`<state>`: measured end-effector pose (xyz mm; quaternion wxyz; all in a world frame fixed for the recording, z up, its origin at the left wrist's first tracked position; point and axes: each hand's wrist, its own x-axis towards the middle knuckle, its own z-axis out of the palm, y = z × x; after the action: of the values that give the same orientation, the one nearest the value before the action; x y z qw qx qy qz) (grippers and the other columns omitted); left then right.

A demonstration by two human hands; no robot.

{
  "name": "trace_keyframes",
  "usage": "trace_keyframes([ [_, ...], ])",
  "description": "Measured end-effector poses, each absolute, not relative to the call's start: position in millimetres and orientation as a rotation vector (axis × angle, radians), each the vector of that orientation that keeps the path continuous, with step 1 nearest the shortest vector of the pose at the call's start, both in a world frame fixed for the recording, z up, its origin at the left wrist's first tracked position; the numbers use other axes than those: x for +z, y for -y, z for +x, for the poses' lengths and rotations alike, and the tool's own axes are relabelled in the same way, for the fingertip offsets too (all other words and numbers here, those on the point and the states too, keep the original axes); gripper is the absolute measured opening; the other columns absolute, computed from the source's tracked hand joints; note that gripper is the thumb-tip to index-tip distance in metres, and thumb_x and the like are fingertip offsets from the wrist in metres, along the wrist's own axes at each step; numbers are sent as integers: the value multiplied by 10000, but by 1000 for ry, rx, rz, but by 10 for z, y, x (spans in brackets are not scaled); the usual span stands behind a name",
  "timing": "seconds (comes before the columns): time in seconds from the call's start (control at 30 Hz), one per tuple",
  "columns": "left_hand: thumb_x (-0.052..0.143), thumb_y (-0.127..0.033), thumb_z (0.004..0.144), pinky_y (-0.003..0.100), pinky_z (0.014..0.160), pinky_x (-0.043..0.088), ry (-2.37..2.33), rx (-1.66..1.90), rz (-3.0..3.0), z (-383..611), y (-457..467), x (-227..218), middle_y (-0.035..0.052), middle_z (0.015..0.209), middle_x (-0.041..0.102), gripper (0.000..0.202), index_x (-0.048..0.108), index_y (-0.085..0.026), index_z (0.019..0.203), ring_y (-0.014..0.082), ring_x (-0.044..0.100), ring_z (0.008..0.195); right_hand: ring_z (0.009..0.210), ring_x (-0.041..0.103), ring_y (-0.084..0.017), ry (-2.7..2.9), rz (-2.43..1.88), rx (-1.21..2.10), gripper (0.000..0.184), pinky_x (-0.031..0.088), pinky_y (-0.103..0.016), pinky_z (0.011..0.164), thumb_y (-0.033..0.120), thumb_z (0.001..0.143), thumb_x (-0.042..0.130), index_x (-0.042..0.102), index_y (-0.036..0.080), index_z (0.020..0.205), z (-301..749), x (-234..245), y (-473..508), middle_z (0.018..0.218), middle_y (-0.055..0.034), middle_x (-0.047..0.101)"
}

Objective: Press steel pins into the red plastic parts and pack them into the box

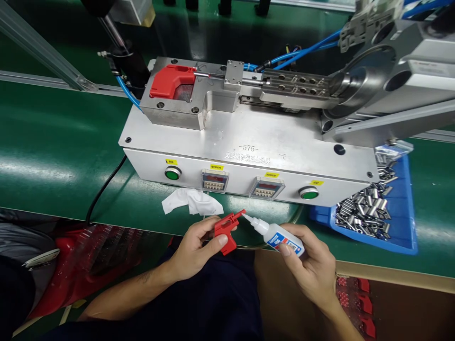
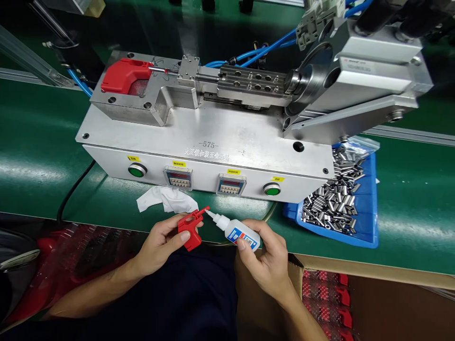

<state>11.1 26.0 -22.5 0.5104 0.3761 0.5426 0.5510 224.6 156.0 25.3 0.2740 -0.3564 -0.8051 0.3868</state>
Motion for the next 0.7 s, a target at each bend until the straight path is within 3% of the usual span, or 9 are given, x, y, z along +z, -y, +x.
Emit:
trace_keyframes([
  [0.1, 660, -287, 1035, 253, 826, 522, -1404, 1358, 1082, 119, -257, -218, 42, 961, 681, 141, 755, -193, 1077, 176, 630, 904, 546, 600, -138, 2176, -931, 1023, 113, 470, -245, 491, 310, 1021, 614, 664, 219, 976, 2248, 255, -1555, 765, -14, 708],
  [0.3, 645, -219, 1029, 247, 847, 526, -1506, 1399, 1281, 140, -258, -213, 29, 977, 675, 127, 704, -191, 1137, 157, 624, 900, 542, 607, -149, 2198, -971, 1016, 213, 473, -258, 482, 401, 1034, 605, 672, 213, 963, 2279, 238, -1537, 762, -33, 712],
  [0.53, 625, -182, 1018, 276, 799, 565, -1636, 1409, 1430, 148, -276, -196, 57, 976, 696, 194, 705, -170, 1194, 181, 668, 880, 580, 643, -147, 2180, -889, 1017, 68, 529, -244, 552, 268, 988, 637, 686, 221, 981, 2240, 246, -1537, 817, -21, 741],
  [0.7, 627, -147, 1000, 283, 810, 588, -1765, 1388, 1545, 154, -284, -176, 82, 1006, 707, 277, 699, -153, 1267, 192, 697, 886, 573, 646, -154, 2186, -894, 1004, 66, 534, -253, 539, 273, 984, 634, 674, 220, 989, 2239, 254, -1532, 807, -31, 740],
])
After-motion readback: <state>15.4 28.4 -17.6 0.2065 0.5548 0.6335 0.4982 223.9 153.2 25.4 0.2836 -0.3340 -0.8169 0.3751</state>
